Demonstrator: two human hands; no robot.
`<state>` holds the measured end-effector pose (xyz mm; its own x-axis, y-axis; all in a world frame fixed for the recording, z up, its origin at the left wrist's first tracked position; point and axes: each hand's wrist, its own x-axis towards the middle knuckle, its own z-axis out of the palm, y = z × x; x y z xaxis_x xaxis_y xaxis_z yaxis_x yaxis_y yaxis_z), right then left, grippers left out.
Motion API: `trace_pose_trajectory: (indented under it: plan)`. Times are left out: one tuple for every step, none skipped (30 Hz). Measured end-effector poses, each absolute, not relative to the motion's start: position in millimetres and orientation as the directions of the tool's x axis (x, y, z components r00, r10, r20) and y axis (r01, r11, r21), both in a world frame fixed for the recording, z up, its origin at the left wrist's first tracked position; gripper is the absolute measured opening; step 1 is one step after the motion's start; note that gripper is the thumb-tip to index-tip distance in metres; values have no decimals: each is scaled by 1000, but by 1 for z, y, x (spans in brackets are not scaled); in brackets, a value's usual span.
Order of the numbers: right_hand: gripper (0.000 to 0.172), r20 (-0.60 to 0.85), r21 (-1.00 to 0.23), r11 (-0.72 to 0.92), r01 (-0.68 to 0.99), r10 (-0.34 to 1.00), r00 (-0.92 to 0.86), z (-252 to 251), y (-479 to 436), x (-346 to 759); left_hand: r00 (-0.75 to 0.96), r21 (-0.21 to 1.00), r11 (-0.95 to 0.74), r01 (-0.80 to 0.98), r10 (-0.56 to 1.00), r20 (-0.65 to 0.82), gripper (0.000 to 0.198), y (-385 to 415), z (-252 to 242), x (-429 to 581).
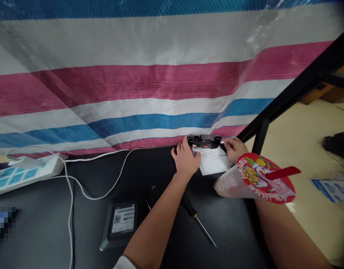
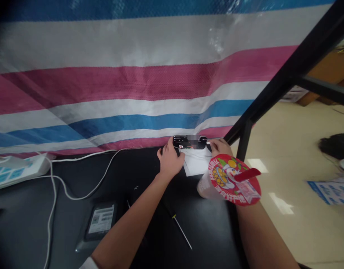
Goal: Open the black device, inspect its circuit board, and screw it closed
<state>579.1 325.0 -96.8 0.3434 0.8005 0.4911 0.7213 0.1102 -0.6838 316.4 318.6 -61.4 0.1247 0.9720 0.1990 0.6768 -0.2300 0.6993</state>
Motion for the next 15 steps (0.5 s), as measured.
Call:
trace_pose_trajectory:
  plan:
    - [13,498,-668,119,735,805,323,-97,325,579,125,699,-231,676,972,201,80,319,-62,316]
    - [15,508,-648,125,751,806,303,-97,325,580,126,699,-235,676,971,204,80,319,-62,317]
    - [17,517,-631,132,765,806,288,-98,325,579,129,697,-239,676,970,207,80,319,-62,317]
    - [18,524,-627,138,767,803,284,-98,325,579,132,695,-243,677,969,209,81,319,-63,317]
    - [20,529,-628,144,765,799,285,-99,325,578,136,692,-246,679,968,212,82,319,-63,317]
    - [21,534,-631,150,761,796,286,-99,325,576,140,688,-251,681,967,213,83,319,-63,317]
    - [22,537,-634,155,757,793,288,-100,324,575,145,684,-254,684,966,214,85,318,-64,317]
    - [23,540,-638,157,754,790,292,-100,324,573,150,680,-258,687,965,215,86,318,-64,317]
    - [23,541,-641,158,751,787,297,-101,324,571,155,676,-261,690,965,214,88,318,-64,317]
    - [24,542,-644,156,749,783,303,-102,324,570,159,672,-263,692,964,214,89,318,-64,316]
    - [24,543,-646,154,748,781,308,-102,323,569,164,668,-266,695,963,213,90,317,-64,316]
    - [24,543,-648,151,746,779,313,-103,324,568,168,666,-268,696,963,212,91,317,-63,316]
    - [24,542,-651,149,744,777,319,-104,324,568,172,663,-270,698,962,211,92,317,-63,316]
    - [25,542,-654,145,742,775,326,-105,324,568,175,661,-270,700,962,208,92,317,-63,315]
    - [25,541,-658,142,740,772,333,-106,325,569,178,659,-268,703,963,203,93,317,-63,315]
